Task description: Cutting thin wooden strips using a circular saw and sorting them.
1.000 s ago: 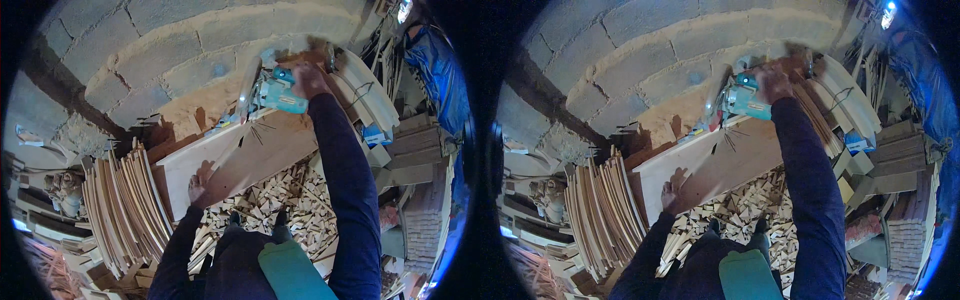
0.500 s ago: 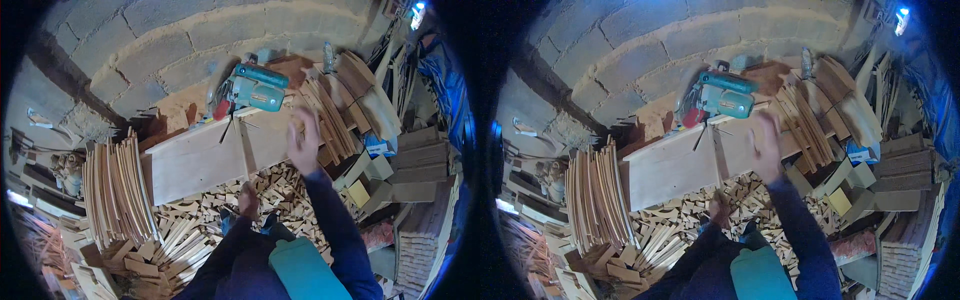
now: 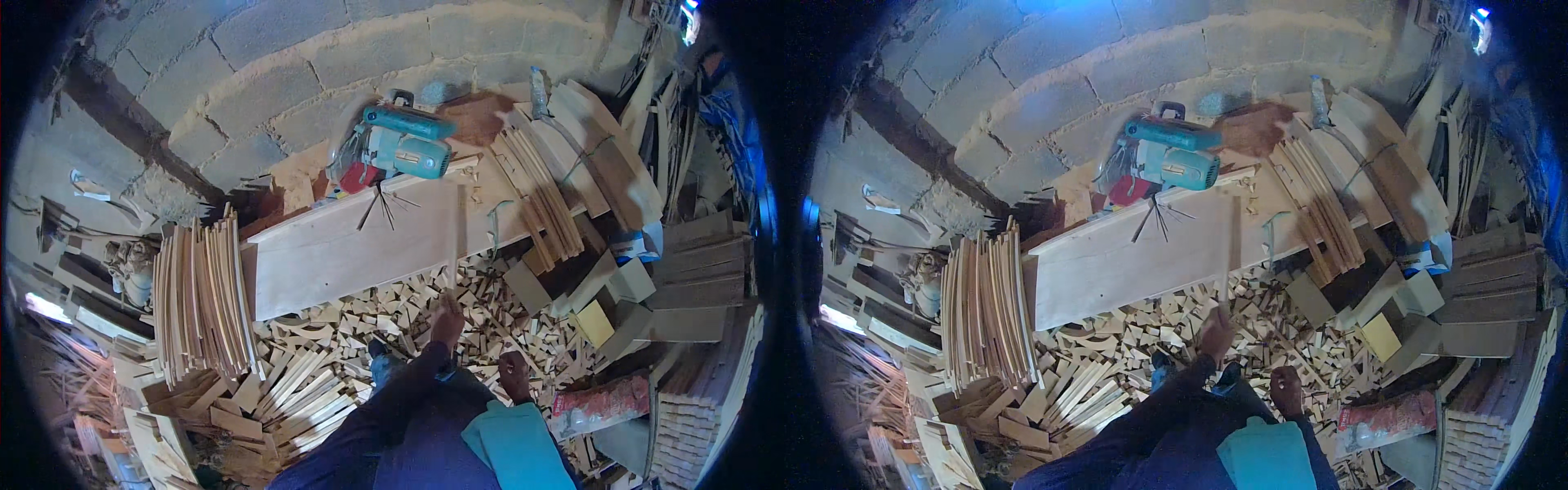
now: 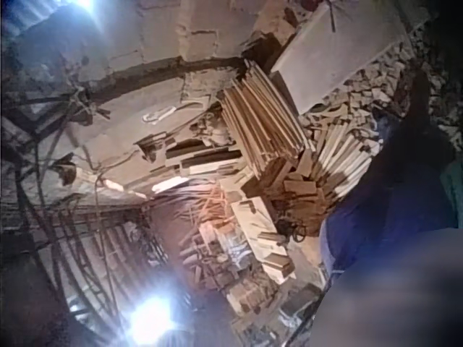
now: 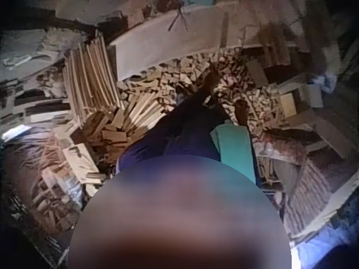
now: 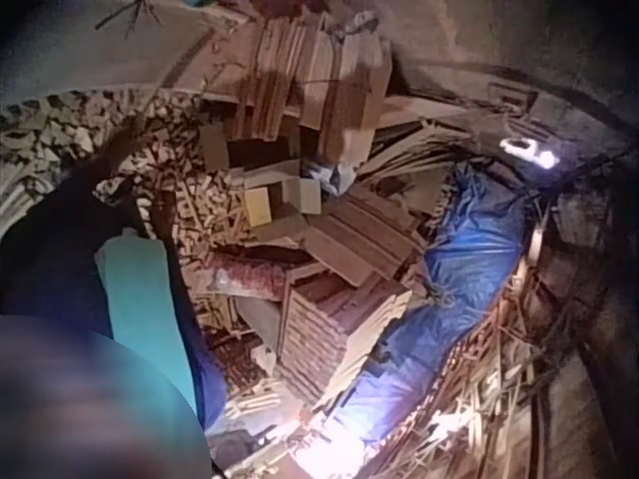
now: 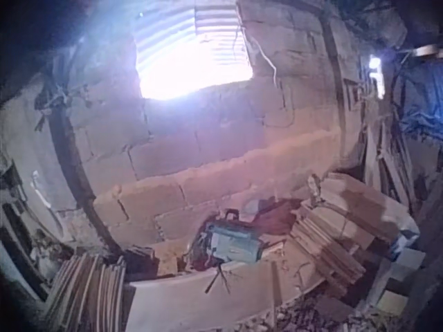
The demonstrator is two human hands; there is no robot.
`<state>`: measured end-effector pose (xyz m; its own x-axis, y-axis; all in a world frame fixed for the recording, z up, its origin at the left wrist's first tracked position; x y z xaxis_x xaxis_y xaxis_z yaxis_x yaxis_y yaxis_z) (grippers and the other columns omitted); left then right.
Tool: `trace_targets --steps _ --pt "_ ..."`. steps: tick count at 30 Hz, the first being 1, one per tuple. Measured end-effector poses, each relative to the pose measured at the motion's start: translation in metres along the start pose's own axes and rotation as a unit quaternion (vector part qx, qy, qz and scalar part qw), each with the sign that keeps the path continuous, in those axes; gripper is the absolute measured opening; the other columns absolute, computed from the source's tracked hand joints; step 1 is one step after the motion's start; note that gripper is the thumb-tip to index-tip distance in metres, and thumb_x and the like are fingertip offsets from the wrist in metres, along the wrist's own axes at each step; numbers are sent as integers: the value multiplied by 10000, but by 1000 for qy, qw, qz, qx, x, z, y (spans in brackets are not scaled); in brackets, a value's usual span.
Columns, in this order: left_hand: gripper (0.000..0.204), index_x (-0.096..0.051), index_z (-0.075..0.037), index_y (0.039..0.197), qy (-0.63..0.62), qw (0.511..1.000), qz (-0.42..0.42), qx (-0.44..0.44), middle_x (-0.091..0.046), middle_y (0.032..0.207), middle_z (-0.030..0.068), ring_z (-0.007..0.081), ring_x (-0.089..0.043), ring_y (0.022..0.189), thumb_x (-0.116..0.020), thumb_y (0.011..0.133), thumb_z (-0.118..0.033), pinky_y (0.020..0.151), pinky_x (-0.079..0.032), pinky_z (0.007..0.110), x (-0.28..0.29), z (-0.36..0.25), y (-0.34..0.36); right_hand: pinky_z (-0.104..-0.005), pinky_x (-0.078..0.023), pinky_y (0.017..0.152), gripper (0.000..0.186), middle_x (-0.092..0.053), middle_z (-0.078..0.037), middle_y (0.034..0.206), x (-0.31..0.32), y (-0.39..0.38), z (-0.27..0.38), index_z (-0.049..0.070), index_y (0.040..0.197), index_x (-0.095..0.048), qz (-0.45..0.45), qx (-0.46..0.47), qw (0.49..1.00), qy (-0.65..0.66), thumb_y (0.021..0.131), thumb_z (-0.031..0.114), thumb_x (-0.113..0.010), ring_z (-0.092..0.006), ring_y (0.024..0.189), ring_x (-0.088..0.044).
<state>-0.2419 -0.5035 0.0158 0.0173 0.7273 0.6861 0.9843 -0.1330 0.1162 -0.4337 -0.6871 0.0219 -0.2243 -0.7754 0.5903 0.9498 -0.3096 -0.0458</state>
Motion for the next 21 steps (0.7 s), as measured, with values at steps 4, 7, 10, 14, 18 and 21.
trace_targets --steps 4,7,10,14,18,21 --pt "406 -470 61 1302 -42 989 86 110 -573 1213 302 406 -642 876 -469 1016 -226 684 -517 508 -23 7 -16 -374 -549 724 134 -667 -161 927 2 -1 -14 8 966 -644 -12 -106 992 69 908 125 -673 -278 812 -680" --pt "347 -469 34 1266 6 990 23 137 -607 1098 217 348 -649 843 -495 1009 -197 671 -521 468 -2 11 -19 -364 -541 739 164 -674 -128 875 -2 10 -3 -4 984 -631 -8 -50 994 92 906 137 -660 -245 831 -676" --pt "241 -458 -6 1177 -162 963 -55 209 -593 959 145 288 -626 763 -524 994 -148 638 -514 424 17 26 -9 -359 -541 746 165 -679 -133 886 -10 17 -1 -1 983 -627 16 -53 994 92 913 144 -660 -247 834 -678" --pt "197 -448 -15 1124 -184 956 -24 227 -573 877 123 236 -607 743 -534 985 -124 613 -508 367 6 38 9 -345 -542 755 155 -685 -144 933 -25 23 -4 16 989 -625 68 -64 993 68 920 150 -657 -231 861 -685" --pt "164 -485 -36 1020 -271 935 29 228 -544 778 119 283 -573 709 -551 925 -151 613 -454 438 -29 42 4 -349 -545 766 261 -691 -114 981 -36 39 -15 -5 1121 -600 69 -117 988 69 959 195 -644 -230 875 -689" --pt "157 -530 -46 972 -55 998 -13 3 -567 754 109 272 -581 684 -564 927 -192 616 -453 441 -32 1 6 -344 -551 776 308 -683 -105 1033 -47 61 -6 -22 1193 -569 101 -107 982 121 987 201 -621 -224 906 -686"
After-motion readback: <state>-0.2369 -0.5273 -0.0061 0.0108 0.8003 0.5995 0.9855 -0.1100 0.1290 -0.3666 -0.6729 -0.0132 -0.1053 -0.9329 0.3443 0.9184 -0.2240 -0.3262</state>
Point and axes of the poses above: each hand's wrist, its own y-axis towards the middle knuckle, its own x-axis out of the back of the hand, z = x × y, the point moved 7 cm from there along y, towards the middle knuckle
